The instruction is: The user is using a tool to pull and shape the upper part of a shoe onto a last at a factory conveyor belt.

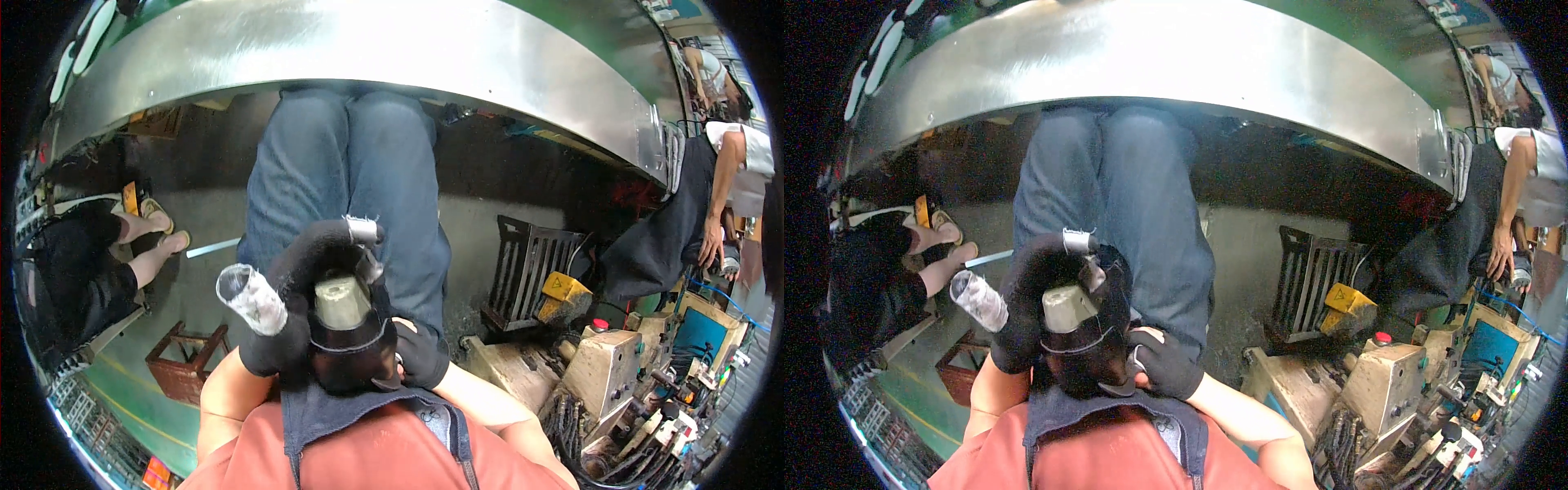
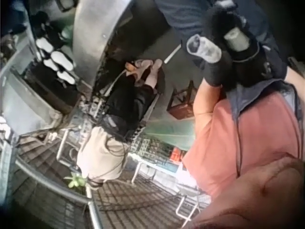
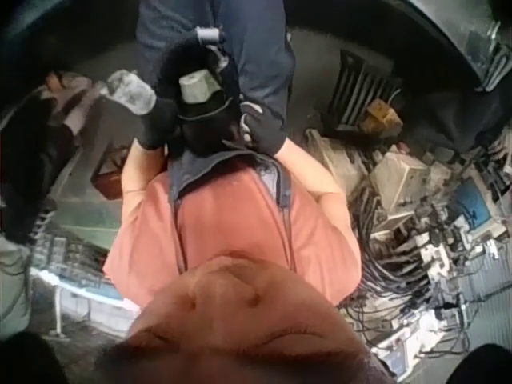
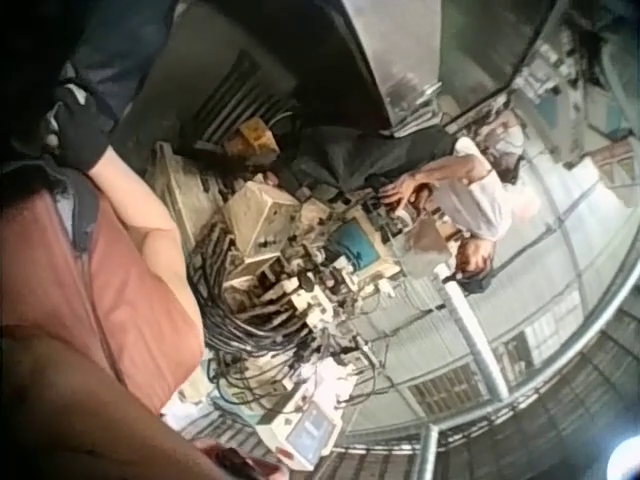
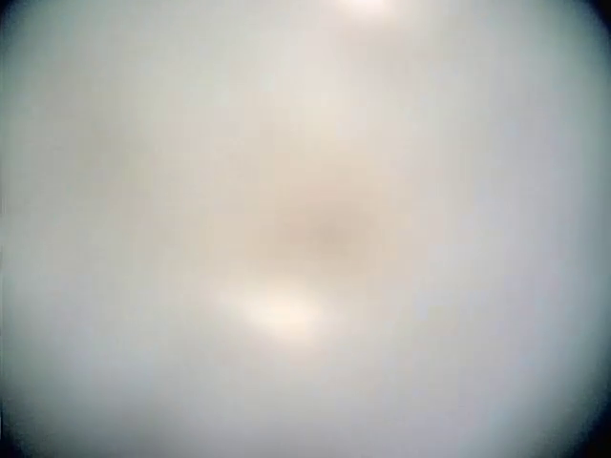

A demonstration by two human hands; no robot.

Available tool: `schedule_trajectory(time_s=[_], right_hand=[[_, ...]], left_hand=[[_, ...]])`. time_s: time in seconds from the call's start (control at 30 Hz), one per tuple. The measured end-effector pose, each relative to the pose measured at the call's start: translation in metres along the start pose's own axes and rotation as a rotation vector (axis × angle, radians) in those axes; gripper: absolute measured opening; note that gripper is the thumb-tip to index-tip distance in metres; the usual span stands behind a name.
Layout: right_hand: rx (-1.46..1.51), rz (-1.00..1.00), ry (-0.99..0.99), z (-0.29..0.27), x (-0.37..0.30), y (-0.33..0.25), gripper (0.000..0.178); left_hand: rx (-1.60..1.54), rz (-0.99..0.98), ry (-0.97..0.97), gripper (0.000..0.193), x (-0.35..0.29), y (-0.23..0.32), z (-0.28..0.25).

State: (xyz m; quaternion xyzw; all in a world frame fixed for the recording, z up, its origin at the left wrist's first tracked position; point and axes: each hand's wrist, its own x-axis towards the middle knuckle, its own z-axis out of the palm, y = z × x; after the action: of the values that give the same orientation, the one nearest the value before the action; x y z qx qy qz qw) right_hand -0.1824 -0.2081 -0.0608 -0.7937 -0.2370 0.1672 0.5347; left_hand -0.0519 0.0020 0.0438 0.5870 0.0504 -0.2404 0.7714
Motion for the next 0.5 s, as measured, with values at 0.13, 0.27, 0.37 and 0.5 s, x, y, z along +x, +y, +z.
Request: schedule_trajectory(time_s=[0.13,0.27,0.37,0.5], right_hand=[[0.046,-0.008,-0.021,0.0,-0.003,0.001,0.054],[0.101,0.014,-0.116,-0.009,-0.003,-0.001,0.059],[0.081,0.018,-0.057,-0.002,-0.005,0.003,0.058],[0.254,0.114,-0.05,0.024,-0.019,0.042,0.058]], left_hand=[[0.025,0.0,0.04,0.11,0.001,0.001,0.002],[-0.034,0.003,0.021,0.109,0.002,0.0,-0.004],[-0.028,-0.031,0.032,0.104,0.004,0.001,0.001],[-0.148,0.094,-0.108,0.09,0.013,-0.032,-0.007]])
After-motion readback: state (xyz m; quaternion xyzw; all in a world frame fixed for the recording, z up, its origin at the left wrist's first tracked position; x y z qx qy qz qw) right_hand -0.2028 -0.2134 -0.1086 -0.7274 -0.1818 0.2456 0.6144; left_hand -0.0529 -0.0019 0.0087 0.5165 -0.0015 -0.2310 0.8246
